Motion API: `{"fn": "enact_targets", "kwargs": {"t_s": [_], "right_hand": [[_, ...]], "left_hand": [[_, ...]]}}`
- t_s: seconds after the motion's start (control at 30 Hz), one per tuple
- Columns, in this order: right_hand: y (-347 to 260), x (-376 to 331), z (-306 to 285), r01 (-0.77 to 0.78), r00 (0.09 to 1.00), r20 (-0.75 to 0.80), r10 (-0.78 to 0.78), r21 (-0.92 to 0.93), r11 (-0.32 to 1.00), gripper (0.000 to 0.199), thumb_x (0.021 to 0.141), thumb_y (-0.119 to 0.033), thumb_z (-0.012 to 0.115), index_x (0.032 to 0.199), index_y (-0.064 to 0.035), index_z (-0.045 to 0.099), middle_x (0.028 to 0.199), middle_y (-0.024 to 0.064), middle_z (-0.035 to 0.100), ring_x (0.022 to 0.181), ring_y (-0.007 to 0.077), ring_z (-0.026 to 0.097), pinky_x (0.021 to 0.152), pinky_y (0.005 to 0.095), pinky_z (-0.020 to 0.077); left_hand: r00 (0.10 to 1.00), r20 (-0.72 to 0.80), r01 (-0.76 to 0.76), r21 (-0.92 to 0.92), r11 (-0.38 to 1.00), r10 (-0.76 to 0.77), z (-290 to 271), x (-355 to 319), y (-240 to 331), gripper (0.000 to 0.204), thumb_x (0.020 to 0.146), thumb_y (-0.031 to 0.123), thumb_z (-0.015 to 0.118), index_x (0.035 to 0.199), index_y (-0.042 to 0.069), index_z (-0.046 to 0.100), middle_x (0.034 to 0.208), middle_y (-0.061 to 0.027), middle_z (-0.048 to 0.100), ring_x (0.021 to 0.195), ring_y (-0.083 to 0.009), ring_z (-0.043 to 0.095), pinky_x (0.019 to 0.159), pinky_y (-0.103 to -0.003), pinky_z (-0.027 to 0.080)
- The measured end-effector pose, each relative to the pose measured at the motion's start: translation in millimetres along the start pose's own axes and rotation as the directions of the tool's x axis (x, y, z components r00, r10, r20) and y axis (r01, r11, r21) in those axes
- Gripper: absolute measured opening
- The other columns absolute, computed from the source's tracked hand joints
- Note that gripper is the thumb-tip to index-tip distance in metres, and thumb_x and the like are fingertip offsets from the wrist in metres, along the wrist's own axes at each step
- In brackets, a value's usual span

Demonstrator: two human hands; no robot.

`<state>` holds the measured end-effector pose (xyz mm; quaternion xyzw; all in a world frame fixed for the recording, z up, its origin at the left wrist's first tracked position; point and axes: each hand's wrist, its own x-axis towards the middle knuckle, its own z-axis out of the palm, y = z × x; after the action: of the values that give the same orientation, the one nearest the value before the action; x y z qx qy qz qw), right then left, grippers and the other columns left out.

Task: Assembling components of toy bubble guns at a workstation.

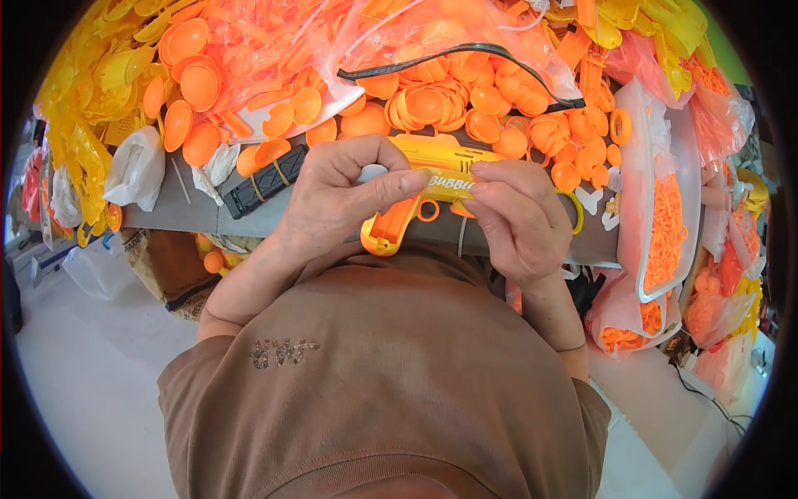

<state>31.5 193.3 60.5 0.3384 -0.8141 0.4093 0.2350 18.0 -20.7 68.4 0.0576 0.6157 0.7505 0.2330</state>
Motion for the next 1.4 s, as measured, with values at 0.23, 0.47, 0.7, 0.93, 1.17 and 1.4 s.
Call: {"fn": "enact_targets", "kwargs": {"t_s": [0.23,0.47,0.7,0.93,1.17,1.4], "right_hand": [[14,-23,-15,-0.220,0.975,-0.013,0.221,-0.173,0.960,0.031,0.067,0.006,0.070,0.096,-0.0008,0.060,0.089,0.0101,0.063,0.083,0.0255,0.059,0.069,0.0311,0.0480],[16,-28,-8,-0.223,0.972,0.026,0.234,-0.219,0.950,0.033,0.065,0.006,0.071,0.096,-0.0008,0.061,0.087,0.0096,0.064,0.083,0.0250,0.058,0.069,0.0308,0.0481],[11,-18,20,-0.185,0.981,0.026,0.192,-0.161,0.969,0.045,0.064,0.003,0.073,0.106,0.0001,0.058,0.087,0.0077,0.067,0.083,0.0230,0.058,0.075,0.0307,0.0450],[16,-13,25,-0.176,0.981,0.063,0.183,-0.109,0.978,0.048,0.065,0.000,0.073,0.110,0.0001,0.057,0.088,0.0075,0.068,0.082,0.0215,0.060,0.075,0.0313,0.0425],[17,-6,25,-0.187,0.974,0.113,0.195,-0.077,0.979,0.049,0.064,0.002,0.072,0.111,0.0002,0.057,0.089,0.0075,0.068,0.082,0.0211,0.061,0.076,0.0309,0.0421],[16,-6,26,-0.136,0.975,0.158,0.155,-0.129,0.982,0.047,0.066,0.001,0.070,0.111,-0.0031,0.057,0.099,0.0074,0.066,0.087,0.0214,0.060,0.077,0.0318,0.0405]], "left_hand": [[0.827,0.245,-0.481,0.775,0.411,0.506,-31,-3,-24,0.025,0.079,0.007,0.065,0.102,0.001,0.062,0.064,-0.0092,0.052,0.054,-0.0193,0.052,0.048,-0.030,0.042],[0.813,0.385,-0.524,0.812,0.259,0.437,-32,-4,-33,0.037,0.075,0.010,0.067,0.111,0.005,0.061,0.062,-0.0059,0.047,0.051,-0.0207,0.050,0.045,-0.032,0.040],[0.749,0.426,-0.583,0.787,0.201,0.507,-36,1,-41,0.042,0.074,0.006,0.067,0.116,0.007,0.060,0.059,-0.0047,0.039,0.048,-0.0178,0.042,0.043,-0.032,0.035],[0.726,0.421,-0.608,0.762,0.221,0.544,-40,4,-52,0.044,0.073,0.004,0.069,0.116,0.006,0.061,0.060,-0.0044,0.039,0.048,-0.0169,0.040,0.043,-0.031,0.035],[0.742,0.423,-0.599,0.766,0.232,0.520,-44,5,-48,0.040,0.072,0.005,0.067,0.112,0.007,0.062,0.061,-0.0033,0.041,0.049,-0.0163,0.046,0.043,-0.030,0.039],[0.776,0.413,-0.581,0.764,0.283,0.477,-43,6,-49,0.045,0.074,0.004,0.064,0.118,0.009,0.058,0.060,-0.0044,0.040,0.050,-0.0172,0.047,0.044,-0.031,0.041]]}}
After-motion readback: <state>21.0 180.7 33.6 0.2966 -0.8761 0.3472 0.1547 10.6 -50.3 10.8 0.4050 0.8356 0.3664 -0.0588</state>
